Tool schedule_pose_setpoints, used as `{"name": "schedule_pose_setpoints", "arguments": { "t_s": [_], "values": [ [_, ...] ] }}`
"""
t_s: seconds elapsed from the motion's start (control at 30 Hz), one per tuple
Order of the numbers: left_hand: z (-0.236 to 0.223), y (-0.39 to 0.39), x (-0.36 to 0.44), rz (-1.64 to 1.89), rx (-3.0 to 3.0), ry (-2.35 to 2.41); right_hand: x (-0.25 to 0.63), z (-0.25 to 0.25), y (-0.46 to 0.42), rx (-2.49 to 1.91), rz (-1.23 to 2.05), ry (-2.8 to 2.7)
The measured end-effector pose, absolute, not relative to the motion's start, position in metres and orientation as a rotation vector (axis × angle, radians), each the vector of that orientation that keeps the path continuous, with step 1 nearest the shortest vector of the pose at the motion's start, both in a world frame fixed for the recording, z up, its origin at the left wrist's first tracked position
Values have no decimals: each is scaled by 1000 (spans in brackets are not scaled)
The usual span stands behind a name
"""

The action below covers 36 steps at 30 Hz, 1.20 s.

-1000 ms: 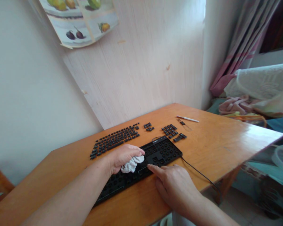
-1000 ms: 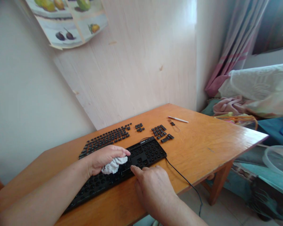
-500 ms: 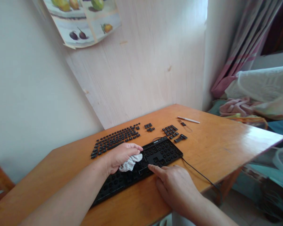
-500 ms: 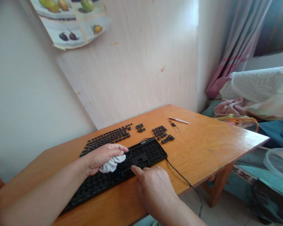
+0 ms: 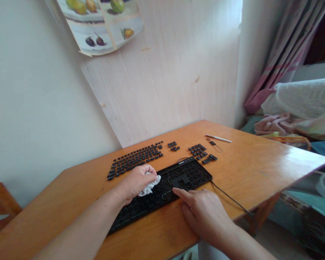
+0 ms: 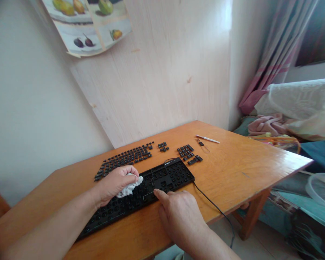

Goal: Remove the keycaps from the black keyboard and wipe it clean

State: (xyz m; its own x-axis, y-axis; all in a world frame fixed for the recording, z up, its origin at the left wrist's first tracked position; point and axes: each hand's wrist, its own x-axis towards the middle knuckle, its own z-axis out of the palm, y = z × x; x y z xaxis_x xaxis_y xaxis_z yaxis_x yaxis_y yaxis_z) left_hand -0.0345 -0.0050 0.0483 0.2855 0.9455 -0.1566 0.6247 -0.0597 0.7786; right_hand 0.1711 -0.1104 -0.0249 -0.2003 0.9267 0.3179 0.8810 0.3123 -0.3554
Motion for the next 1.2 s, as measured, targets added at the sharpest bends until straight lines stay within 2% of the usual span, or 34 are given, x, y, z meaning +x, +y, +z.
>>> {"name": "schedule_pose_setpoints", "arguments": {
  "t_s": [0.27, 0.53, 0.7, 0.9, 1.2],
  "values": [
    [39, 6, -23, 378, 2554, 1321, 170, -23, -110, -1606, 124, -2108],
    [43, 7, -15, 101, 2877, 1208, 171, -22, -111, -1583, 125, -2100],
    [50, 11, -16, 3, 2958, 1074, 171, -22, -111, -1589, 128, -2101],
    [43, 12, -16, 122, 2874, 1249, 171, -25, -111, -1572, 133, -2090],
    [48, 14, -17, 60, 2818, 1051, 172, -23, -111, -1570, 142, -2093]
  ]
}}
